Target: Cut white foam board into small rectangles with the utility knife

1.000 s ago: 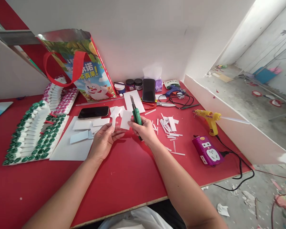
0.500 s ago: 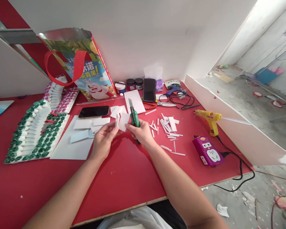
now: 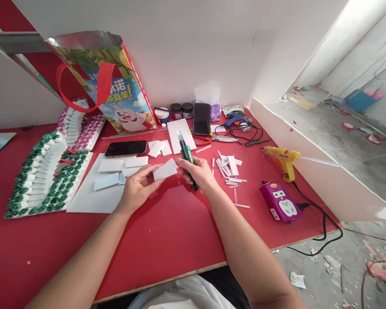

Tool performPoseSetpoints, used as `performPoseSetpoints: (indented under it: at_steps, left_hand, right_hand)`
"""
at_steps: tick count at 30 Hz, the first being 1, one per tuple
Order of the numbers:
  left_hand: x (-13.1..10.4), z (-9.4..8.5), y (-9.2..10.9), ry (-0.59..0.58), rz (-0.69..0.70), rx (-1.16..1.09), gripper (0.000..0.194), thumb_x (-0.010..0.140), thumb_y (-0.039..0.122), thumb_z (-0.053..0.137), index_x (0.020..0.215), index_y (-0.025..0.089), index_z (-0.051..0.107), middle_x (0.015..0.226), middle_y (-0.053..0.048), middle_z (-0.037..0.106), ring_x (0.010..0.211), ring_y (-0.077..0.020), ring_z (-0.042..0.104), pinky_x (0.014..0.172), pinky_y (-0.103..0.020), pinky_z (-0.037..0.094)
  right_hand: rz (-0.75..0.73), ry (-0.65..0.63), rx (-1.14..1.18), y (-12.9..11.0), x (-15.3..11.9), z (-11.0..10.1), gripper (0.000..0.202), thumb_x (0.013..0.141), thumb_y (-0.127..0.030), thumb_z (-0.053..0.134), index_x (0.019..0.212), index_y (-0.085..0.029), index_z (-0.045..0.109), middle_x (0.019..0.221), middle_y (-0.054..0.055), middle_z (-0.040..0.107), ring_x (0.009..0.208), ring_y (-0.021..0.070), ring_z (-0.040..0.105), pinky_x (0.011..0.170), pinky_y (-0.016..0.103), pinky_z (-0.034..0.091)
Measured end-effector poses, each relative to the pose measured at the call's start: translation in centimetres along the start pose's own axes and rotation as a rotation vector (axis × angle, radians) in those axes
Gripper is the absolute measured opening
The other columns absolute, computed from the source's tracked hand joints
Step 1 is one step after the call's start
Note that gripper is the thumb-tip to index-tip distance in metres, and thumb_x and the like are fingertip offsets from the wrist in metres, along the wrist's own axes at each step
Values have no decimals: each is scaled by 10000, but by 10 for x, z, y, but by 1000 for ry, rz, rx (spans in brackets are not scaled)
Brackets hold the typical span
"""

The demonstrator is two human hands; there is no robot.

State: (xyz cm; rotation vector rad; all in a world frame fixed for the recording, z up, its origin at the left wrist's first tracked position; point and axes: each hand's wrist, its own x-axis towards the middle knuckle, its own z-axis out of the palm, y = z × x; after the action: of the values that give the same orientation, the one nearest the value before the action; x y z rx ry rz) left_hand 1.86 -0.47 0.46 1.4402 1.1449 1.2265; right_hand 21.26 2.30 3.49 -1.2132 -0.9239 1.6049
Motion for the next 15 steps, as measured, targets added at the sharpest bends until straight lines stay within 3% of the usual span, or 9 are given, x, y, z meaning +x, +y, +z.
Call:
performPoseSetpoints:
  at_steps: [5, 9, 15]
  left_hand:
    - [-2, -2, 7, 3, 61, 154, 353, 806, 299, 756, 1153, 238, 747, 1082, -65, 700, 962, -219, 654, 889, -312, 517]
    - [-1, -2, 3, 41, 116, 218, 344, 821, 304, 743, 1161, 250, 745, 1064, -60, 693, 906, -206, 642, 833, -292, 511]
    - [0, -3, -4, 64, 190, 328, 369, 877, 343, 697, 1235, 256, 712, 1075, -75, 681, 875, -204, 629, 826, -308, 508]
  right_hand:
    - [-1, -62, -14, 2, -1, 3, 328, 670, -381, 809, 631, -176, 556, 549, -7, 588, 360, 53, 393, 335, 214, 238]
    - [-78, -30, -26, 7, 0, 6, 273, 703, -337, 760, 635, -182, 547, 500, -30, 557, 345, 58, 397, 337, 213, 245]
    - [-86, -17, -62, 9, -2, 9, 226, 734, -333, 729, 677, -166, 588, 644, 43, 689, 386, 69, 447, 355, 222, 297]
